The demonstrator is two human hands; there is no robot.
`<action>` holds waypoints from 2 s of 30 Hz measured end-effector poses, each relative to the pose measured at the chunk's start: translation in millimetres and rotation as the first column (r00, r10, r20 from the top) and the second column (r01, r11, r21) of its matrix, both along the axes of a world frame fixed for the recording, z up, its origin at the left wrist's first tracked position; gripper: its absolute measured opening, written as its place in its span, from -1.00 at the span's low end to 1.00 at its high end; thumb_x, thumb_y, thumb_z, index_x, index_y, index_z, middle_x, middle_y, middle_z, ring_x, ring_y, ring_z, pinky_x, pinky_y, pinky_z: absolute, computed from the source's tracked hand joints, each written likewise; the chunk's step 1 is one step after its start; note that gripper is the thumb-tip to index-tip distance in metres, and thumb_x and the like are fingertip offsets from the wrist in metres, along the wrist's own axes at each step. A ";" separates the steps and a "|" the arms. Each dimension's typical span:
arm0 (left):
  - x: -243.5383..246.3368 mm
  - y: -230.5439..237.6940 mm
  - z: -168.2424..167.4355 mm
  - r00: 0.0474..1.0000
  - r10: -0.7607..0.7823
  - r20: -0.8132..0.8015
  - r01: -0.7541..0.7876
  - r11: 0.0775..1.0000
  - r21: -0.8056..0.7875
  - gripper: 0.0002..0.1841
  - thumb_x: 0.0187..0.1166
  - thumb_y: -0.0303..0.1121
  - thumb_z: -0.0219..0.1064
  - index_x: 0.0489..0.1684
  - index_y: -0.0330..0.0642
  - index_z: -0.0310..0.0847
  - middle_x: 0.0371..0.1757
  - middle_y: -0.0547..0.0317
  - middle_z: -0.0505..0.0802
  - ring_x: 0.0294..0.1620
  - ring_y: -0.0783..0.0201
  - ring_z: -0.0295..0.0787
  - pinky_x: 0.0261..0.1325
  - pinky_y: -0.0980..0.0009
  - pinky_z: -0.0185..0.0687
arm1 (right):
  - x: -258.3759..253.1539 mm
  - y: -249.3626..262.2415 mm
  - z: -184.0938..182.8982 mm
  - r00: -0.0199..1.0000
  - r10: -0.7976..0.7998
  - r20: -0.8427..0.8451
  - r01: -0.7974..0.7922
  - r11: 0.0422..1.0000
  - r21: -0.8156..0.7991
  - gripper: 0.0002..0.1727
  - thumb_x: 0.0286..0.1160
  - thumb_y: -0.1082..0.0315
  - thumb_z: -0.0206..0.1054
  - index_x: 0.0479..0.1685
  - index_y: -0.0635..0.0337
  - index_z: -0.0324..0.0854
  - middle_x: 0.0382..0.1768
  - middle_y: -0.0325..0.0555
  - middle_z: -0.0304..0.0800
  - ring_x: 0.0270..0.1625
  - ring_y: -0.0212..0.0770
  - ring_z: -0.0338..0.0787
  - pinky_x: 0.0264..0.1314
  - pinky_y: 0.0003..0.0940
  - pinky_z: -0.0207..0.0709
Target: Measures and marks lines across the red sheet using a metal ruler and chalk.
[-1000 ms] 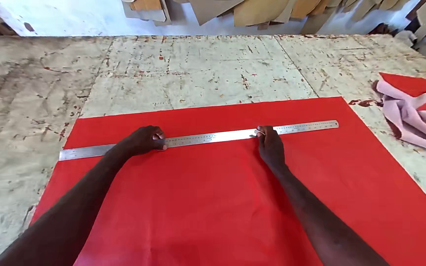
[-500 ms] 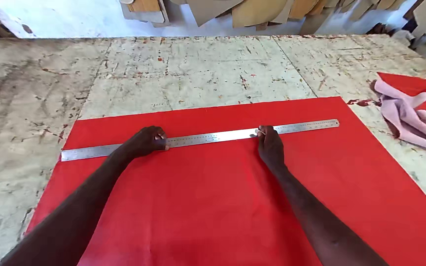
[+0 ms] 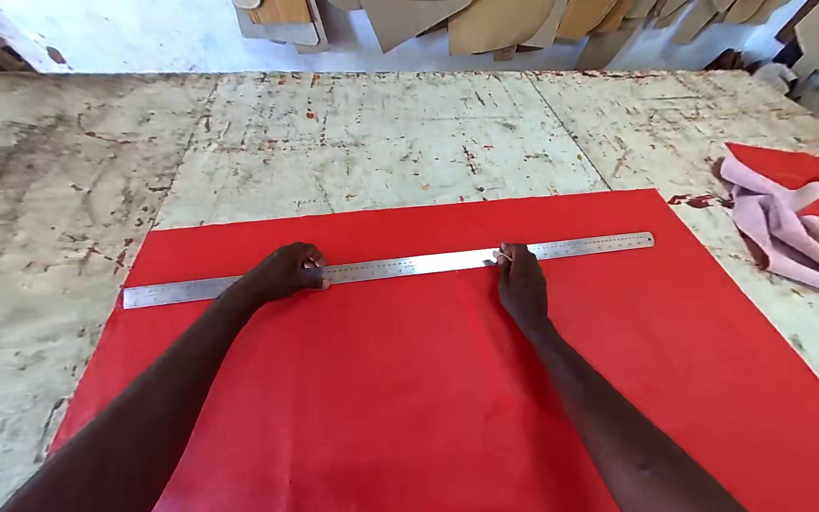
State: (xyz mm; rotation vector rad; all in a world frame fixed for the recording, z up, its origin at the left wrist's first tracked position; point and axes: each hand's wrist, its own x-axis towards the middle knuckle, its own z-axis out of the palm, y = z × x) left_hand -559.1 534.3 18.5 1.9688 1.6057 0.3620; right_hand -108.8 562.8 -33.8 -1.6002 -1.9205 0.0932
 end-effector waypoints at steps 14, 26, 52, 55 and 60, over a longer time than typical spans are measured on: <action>2.3 2.9 2.6 1.000 0.013 0.022 -0.012 0.998 -0.055 -0.65 0.41 -0.31 0.63 0.06 -0.26 0.69 -0.08 -0.08 0.80 -0.05 0.02 0.76 0.11 -0.06 0.69 | 0.2 0.2 -0.4 1.000 -0.003 -0.001 0.003 1.000 0.008 -0.60 0.83 0.22 0.03 0.36 0.29 0.57 0.19 0.13 0.78 0.33 0.10 0.75 0.45 0.07 0.57; -1.6 5.2 0.3 0.999 0.002 0.045 0.001 0.997 -0.078 -0.63 0.42 -0.31 0.62 0.09 -0.28 0.67 -0.12 -0.06 0.80 -0.10 0.05 0.76 0.07 -0.02 0.70 | 0.1 -0.8 2.1 1.000 -0.017 -0.022 0.016 1.000 -0.005 -0.60 0.83 0.19 0.03 0.35 0.26 0.59 0.20 0.10 0.79 0.34 0.08 0.75 0.45 0.07 0.56; -8.3 7.7 3.4 0.993 -0.032 0.113 0.046 0.991 -0.123 -0.74 0.42 -0.43 0.59 -0.05 -0.28 0.68 -0.24 0.00 0.80 -0.23 0.13 0.76 -0.05 0.09 0.72 | 1.5 -1.0 0.1 0.999 0.021 -0.037 -0.020 0.999 0.031 -0.62 0.82 0.20 0.05 0.31 0.25 0.62 0.21 0.09 0.78 0.35 0.09 0.74 0.39 0.06 0.61; -8.6 8.4 2.4 0.993 -0.034 0.111 0.048 0.992 -0.120 -0.73 0.41 -0.42 0.61 -0.06 -0.27 0.67 -0.25 0.01 0.79 -0.24 0.13 0.75 -0.06 0.09 0.71 | 1.3 -0.6 0.7 0.999 0.009 -0.041 -0.008 1.000 0.016 -0.62 0.81 0.19 0.06 0.33 0.22 0.62 0.19 0.08 0.79 0.32 0.09 0.75 0.35 0.08 0.63; -3.8 12.2 6.5 0.999 -0.046 0.011 0.047 0.990 -0.133 -0.69 0.41 -0.39 0.61 -0.04 -0.32 0.65 -0.22 -0.08 0.76 -0.19 0.03 0.73 -0.01 -0.04 0.68 | 2.0 -0.6 -0.4 0.999 0.010 -0.053 -0.008 0.999 0.032 -0.62 0.82 0.18 0.07 0.33 0.22 0.61 0.20 0.07 0.78 0.34 0.09 0.73 0.36 0.07 0.61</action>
